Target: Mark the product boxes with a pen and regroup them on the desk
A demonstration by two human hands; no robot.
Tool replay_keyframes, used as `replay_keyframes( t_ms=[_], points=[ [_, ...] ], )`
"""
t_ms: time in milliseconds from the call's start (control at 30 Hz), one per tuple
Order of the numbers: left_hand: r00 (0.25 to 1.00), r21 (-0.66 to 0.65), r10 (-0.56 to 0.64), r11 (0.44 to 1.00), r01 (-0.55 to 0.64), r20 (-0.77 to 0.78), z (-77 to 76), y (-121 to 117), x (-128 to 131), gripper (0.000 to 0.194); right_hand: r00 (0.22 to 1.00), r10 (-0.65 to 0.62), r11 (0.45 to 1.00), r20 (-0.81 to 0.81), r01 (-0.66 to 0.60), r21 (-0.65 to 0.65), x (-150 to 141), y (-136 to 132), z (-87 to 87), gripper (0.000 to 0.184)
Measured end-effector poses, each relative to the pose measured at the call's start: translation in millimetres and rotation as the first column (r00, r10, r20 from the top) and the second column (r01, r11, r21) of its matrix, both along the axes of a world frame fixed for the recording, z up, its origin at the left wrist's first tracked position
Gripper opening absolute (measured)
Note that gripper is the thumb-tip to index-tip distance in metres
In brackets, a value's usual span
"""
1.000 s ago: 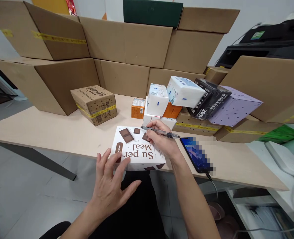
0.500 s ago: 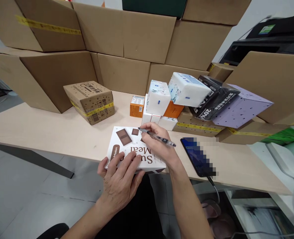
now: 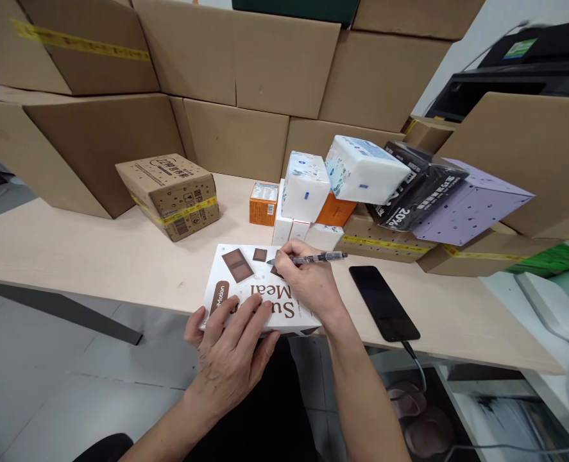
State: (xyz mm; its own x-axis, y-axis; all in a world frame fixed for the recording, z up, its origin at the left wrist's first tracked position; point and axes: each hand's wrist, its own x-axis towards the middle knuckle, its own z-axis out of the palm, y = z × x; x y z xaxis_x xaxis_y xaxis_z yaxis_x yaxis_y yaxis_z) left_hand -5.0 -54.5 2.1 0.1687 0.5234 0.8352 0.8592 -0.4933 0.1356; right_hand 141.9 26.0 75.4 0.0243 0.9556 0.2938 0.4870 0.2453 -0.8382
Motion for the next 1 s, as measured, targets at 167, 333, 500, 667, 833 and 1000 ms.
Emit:
replay_keyframes(
  t_ms=[167, 333, 500, 667, 833, 1000],
  points=[
    [1.0, 0.005, 0.003, 1.0, -0.003, 0.001, -0.5, 0, 0, 0.03, 0.999, 0.004, 0.999, 0.039, -0.003, -0.035, -1, -1, 2.3, 0.02],
    [1.0, 0.004, 0.0, 1.0, 0.0, -0.003, -0.2, 0, 0, 0.03, 0.998, 0.001, 0.999, 0.064, 0.002, -0.054, -2, -2, 3.0, 0.019],
    [1.0, 0.005, 0.001, 1.0, -0.001, 0.0, -1.0, 0, 0, 0.03, 0.999, 0.002, 0.999, 0.05, 0.001, -0.054, -2, -1, 2.8, 0.019],
    [1.0, 0.009, -0.003, 1.0, 0.003, 0.004, -3.2, 1, 0, 0.032, 1.0, 0.005, 0.999, -0.024, -0.006, -0.043, -1, 0, -1.3, 0.019],
    [1.0, 0.008, -0.001, 1.0, 0.001, 0.01, -1.3, 1, -1, 0.031, 0.937, -0.069, 0.993, -0.341, 0.096, 0.062, 5, 1, -10.6, 0.022],
    [1.0, -0.002, -0.021, 1.0, 0.021, 0.004, 1.9, 3, -4, 0.029, 0.942, -0.283, 0.924, -0.181, 0.319, 0.213, 40, -8, -28.4, 0.024]
  ],
)
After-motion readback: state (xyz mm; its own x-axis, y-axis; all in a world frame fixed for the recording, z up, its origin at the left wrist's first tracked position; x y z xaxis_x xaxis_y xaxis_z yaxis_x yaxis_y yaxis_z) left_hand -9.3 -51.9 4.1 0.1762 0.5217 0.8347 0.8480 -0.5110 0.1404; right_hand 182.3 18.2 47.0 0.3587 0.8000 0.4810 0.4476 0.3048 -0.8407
